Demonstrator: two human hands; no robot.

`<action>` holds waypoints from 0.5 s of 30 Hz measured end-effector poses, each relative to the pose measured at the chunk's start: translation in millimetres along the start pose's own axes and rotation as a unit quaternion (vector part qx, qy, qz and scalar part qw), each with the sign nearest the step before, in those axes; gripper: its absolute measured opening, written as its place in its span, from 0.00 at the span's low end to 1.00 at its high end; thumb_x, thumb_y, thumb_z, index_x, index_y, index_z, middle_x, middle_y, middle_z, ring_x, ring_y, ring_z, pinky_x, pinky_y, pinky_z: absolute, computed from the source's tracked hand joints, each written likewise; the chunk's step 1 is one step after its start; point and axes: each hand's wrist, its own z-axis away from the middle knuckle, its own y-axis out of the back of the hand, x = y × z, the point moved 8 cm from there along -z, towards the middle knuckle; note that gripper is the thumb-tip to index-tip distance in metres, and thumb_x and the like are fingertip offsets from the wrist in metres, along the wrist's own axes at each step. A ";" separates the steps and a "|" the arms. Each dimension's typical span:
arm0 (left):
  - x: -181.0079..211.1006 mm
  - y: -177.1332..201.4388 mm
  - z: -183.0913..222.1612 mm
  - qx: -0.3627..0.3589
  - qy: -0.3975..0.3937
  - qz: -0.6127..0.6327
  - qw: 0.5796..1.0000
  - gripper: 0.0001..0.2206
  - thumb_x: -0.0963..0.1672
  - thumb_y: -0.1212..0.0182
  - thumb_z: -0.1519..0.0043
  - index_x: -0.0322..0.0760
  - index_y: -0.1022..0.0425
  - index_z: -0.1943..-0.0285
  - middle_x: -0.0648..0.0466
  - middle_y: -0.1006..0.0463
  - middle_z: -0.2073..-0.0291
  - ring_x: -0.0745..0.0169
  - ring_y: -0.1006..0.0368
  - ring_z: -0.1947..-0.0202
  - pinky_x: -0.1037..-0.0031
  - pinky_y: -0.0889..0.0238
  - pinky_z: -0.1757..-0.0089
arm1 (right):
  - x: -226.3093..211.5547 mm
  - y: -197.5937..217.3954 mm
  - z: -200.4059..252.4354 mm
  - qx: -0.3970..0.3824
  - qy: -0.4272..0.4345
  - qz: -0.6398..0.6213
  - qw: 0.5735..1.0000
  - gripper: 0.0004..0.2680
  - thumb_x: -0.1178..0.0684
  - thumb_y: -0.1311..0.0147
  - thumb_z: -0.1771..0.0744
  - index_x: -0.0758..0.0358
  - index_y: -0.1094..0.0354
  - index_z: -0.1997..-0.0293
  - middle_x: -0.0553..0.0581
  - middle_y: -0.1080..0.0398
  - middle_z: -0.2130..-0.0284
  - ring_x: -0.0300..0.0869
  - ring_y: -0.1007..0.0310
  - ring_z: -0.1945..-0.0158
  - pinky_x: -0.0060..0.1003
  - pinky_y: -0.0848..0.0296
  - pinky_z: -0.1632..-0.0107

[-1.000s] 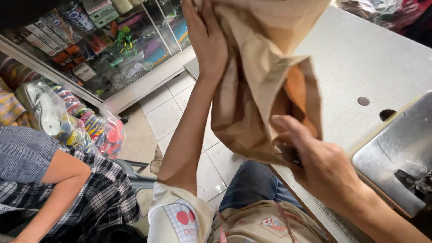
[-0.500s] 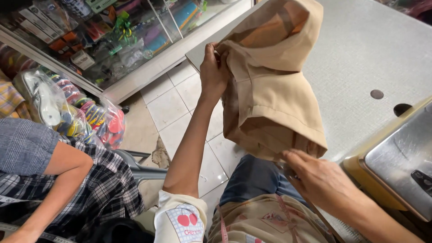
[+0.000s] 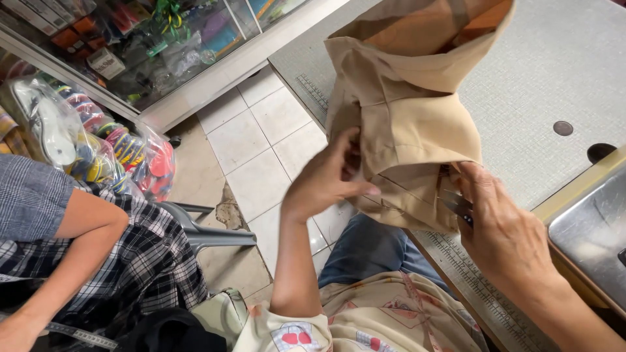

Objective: Removing loose threads from a pair of tan shorts using thread nippers at a sewing workstation.

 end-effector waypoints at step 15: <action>26.8 -47.6 -50.4 0.024 -0.155 0.118 0.981 0.29 0.45 0.33 0.40 0.34 0.39 0.31 0.40 0.27 0.38 0.49 0.30 0.34 0.65 0.30 0.37 | 22.6 -64.3 -0.7 -0.159 -0.070 -0.004 0.985 0.25 0.44 0.49 0.33 0.55 0.56 0.29 0.59 0.26 0.74 0.57 0.23 0.73 0.55 0.29 0.72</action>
